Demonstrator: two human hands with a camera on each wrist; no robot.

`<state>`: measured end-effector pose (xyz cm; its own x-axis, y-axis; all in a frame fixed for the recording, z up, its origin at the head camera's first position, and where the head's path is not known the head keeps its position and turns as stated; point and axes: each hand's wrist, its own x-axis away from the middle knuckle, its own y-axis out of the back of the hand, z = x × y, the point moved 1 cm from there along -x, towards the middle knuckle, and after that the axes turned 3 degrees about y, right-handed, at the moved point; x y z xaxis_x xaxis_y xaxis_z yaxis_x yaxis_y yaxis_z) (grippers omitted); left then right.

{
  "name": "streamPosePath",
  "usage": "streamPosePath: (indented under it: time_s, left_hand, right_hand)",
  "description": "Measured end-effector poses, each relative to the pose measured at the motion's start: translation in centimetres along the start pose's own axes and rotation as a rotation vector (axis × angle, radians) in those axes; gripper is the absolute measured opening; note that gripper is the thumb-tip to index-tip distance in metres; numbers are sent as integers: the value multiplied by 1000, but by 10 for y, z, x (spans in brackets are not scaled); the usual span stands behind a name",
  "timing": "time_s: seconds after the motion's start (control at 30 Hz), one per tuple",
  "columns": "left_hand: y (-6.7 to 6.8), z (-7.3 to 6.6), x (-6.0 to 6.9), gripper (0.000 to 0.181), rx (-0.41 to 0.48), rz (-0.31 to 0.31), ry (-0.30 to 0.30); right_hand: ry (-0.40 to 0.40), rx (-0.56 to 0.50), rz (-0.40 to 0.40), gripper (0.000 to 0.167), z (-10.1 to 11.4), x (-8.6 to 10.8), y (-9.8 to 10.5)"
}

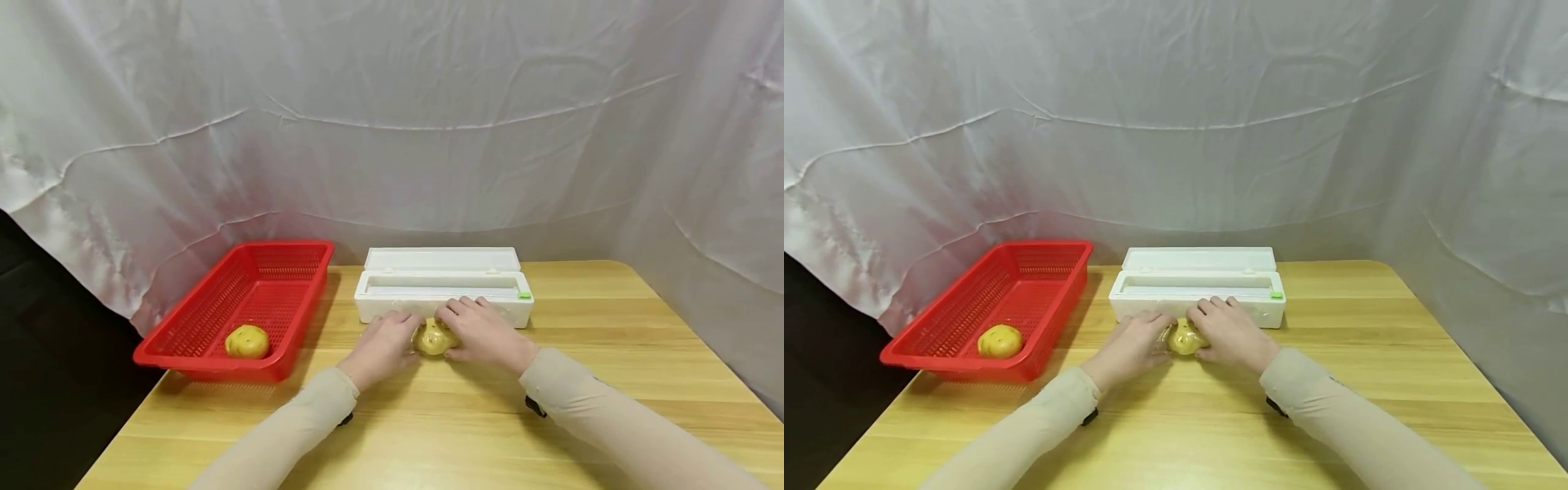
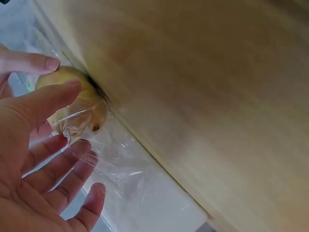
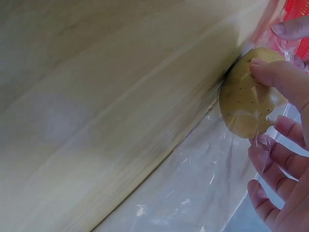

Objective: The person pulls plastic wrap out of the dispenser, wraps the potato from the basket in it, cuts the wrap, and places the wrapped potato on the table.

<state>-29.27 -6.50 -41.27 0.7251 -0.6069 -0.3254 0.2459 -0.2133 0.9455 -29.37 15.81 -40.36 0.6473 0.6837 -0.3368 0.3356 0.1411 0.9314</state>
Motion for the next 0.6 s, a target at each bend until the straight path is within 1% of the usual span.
streamPosePath:
  time_s: [0.2, 0.4, 0.6]
  left_hand:
    - [1, -3, 3, 56, -7, 18, 6]
    - [4, -6, 12, 63, 19, 46, 8]
    - [9, -13, 20, 64, 14, 43, 7]
  right_hand:
    - [-11, -50, 28, 55, 2, 1, 4]
    - [-26, -134, 74, 50, 5, 5, 8]
    - [-14, -198, 86, 46, 10, 14, 14]
